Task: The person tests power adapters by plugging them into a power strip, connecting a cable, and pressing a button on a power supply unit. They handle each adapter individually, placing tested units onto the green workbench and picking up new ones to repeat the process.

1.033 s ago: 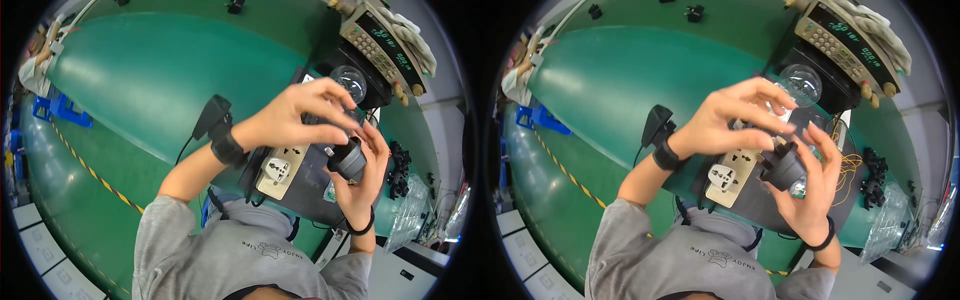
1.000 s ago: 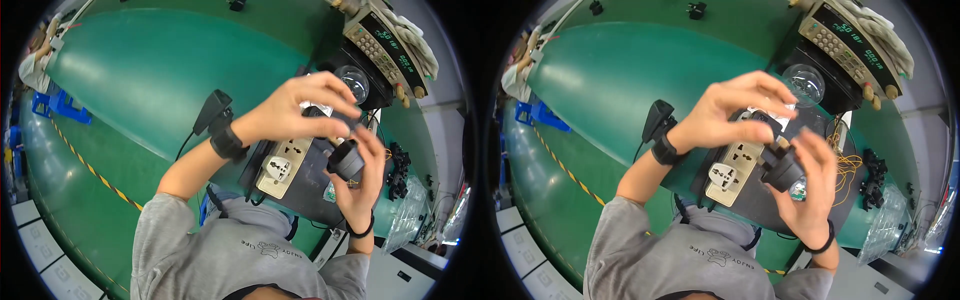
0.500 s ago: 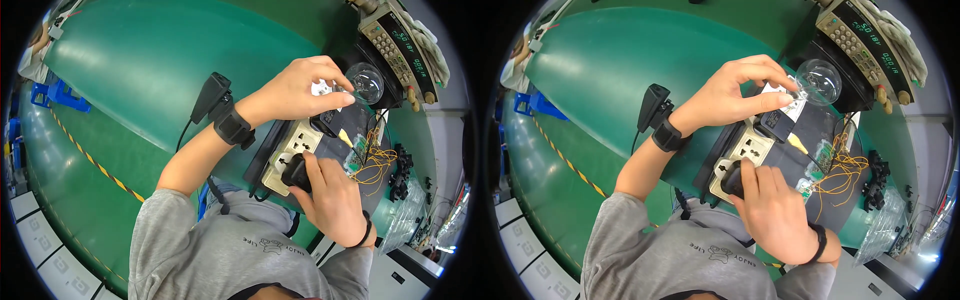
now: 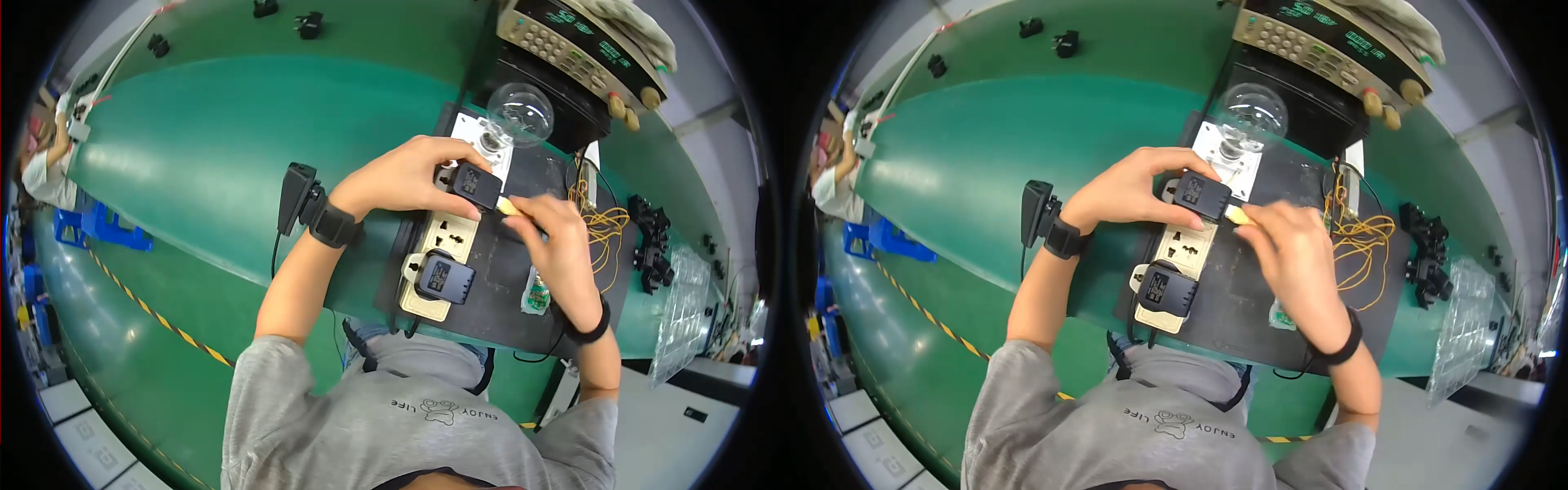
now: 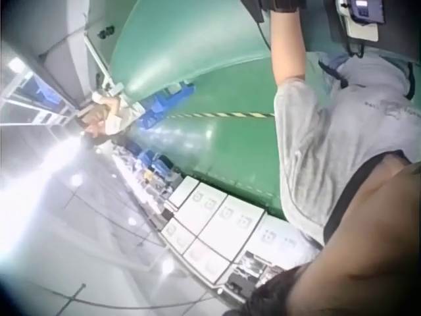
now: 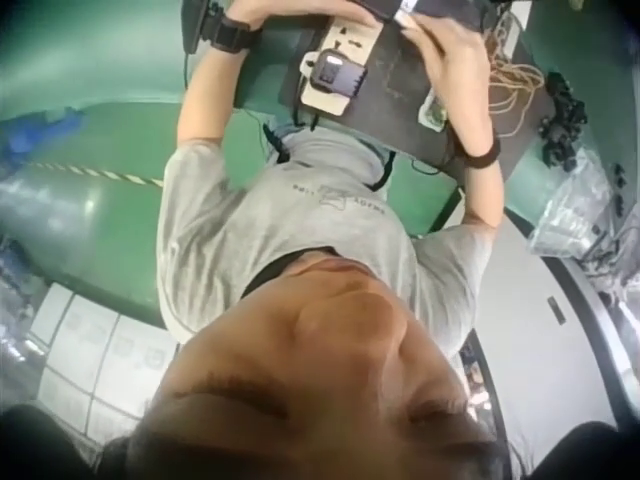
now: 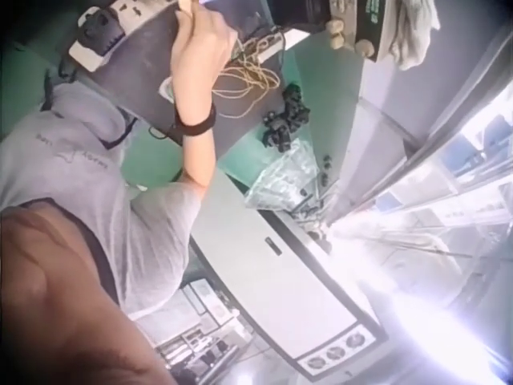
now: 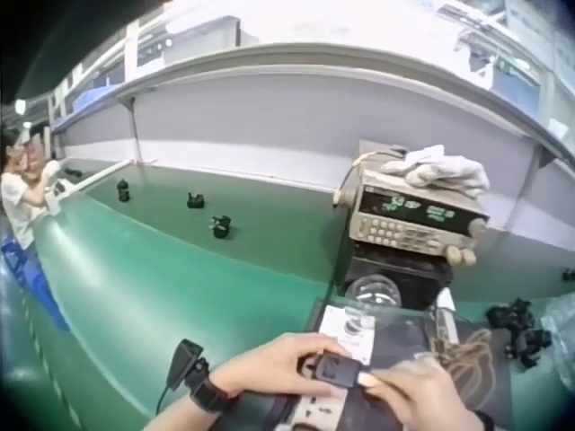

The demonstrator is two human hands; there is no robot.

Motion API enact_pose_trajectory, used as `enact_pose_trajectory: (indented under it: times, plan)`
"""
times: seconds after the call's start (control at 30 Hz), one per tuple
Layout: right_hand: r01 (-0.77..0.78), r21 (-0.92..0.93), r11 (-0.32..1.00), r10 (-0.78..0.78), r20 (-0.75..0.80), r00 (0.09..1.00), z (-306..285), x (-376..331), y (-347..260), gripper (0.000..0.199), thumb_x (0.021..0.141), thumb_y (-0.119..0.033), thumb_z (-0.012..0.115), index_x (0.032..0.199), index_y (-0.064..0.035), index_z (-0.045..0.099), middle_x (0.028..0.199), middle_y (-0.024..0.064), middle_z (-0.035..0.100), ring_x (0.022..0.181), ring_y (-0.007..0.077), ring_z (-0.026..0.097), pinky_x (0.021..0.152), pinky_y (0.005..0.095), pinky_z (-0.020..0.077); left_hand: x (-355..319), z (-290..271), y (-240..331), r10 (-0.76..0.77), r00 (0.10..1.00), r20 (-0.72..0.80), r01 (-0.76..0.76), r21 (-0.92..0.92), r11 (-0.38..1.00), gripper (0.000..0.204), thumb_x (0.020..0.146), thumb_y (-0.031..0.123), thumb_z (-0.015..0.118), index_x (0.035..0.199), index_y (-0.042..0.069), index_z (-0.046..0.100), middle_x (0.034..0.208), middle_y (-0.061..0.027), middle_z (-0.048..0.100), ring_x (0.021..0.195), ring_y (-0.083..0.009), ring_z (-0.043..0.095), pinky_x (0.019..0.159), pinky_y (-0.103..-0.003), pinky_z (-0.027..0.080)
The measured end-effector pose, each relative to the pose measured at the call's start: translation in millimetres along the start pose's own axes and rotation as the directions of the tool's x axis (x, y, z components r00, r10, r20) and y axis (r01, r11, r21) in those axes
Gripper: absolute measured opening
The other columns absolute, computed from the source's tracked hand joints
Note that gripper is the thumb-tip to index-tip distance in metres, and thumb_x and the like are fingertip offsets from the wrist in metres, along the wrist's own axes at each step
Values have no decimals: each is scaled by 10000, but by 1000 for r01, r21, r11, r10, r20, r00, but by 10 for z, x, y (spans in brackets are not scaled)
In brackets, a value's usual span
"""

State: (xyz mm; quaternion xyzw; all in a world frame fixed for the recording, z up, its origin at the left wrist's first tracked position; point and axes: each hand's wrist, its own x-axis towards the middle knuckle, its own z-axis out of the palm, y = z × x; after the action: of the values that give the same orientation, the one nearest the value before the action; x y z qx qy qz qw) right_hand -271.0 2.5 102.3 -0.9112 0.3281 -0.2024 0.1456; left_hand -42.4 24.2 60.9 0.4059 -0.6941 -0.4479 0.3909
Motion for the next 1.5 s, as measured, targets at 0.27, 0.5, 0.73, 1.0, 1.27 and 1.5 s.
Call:
enact_pose_trajectory:
  times: [0.27,0.5,0.73,1.0,1.27,1.5]
  plan:
    - [14,162,987,-36,131,991,-162,-520,-116,209,684,-68,733,887,-41,692,687,45,580,689,215,467,716,323,383,-51,-30,118,175,935,-310,-156,85,984,490,624,215,821,1042,32,644,999,-89,653,877,-174,608,795,-288,477]
    - [48,304,952,-56,18,998,35,-651,-230,266,664,-10,734,923,-3,678,688,56,558,672,226,478,678,328,414,0,-245,-170,116,665,-738,-250,-73,965,408,768,148,720,1113,-14,575,1016,-100,605,880,-155,590,742,-259,495]
    - [63,261,963,-67,4,998,42,-665,-263,275,658,-21,743,920,9,664,686,66,532,650,229,492,653,324,434,119,-308,-758,-115,476,-872,102,-75,992,435,724,286,763,1076,63,636,1046,-72,490,894,-131,526,774,-262,465]
    - [133,249,959,-125,-48,991,47,-601,-255,261,657,-16,734,905,17,659,683,62,532,619,224,493,579,313,408,298,-411,-894,95,375,-922,290,214,933,444,714,361,762,1047,92,647,898,-42,415,733,-142,448,683,-279,435]
    - [172,192,966,-161,-71,984,83,-643,-226,264,701,-56,700,949,11,639,757,63,559,659,221,535,642,311,415,821,-535,-981,145,427,-893,288,287,914,451,715,312,751,1044,30,629,873,-131,620,779,-227,568,718,-321,459]
    - [-293,-231,928,210,-326,922,-682,-761,585,395,704,-106,705,1078,-33,600,1028,113,605,894,277,580,750,360,449,667,-923,-1190,105,341,-934,357,232,905,519,781,286,726,1181,1,558,714,14,489,644,-93,448,619,-236,414]
